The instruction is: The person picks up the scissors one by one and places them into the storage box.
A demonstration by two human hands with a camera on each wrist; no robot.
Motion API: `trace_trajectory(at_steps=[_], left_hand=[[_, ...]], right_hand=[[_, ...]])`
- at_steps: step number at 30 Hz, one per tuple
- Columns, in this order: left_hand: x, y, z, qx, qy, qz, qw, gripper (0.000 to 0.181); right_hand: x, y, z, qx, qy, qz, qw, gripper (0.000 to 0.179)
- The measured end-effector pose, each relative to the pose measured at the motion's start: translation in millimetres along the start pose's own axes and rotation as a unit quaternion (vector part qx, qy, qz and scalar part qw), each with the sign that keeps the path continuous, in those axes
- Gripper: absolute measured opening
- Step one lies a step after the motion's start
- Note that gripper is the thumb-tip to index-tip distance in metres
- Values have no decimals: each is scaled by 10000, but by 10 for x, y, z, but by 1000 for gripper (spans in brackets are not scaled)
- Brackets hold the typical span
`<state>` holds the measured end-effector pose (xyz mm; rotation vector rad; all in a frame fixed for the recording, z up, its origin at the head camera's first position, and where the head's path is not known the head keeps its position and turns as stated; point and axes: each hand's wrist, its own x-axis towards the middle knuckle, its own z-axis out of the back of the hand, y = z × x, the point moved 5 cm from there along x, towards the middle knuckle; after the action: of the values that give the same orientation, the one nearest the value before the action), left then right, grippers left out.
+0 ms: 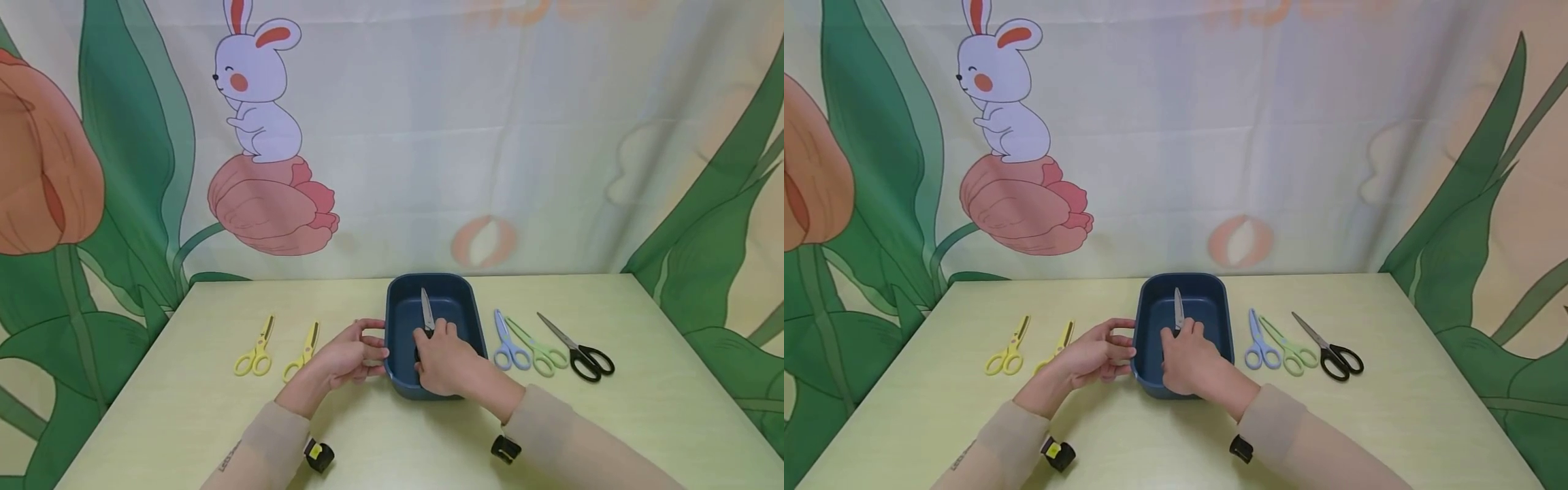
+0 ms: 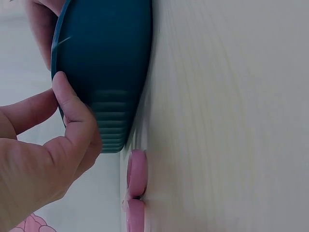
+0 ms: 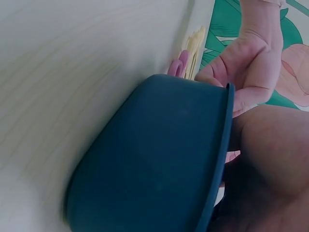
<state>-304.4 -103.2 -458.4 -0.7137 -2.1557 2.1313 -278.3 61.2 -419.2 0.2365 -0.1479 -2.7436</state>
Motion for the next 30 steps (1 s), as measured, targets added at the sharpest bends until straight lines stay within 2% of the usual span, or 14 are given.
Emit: trace_trajectory(at_steps=[6, 22, 30], left_hand=[[0, 5, -4, 11, 33, -36, 10000, 61], [15, 11, -8, 14, -7, -6, 10000, 60], [-25, -19, -21, 16, 15, -6, 10000, 60]], right_hand=[[89, 59, -64, 16, 137, 14, 9999, 47], [344, 51, -232, 175, 863, -177, 9960, 55], [386, 48, -258, -73, 738, 36, 9972, 51]])
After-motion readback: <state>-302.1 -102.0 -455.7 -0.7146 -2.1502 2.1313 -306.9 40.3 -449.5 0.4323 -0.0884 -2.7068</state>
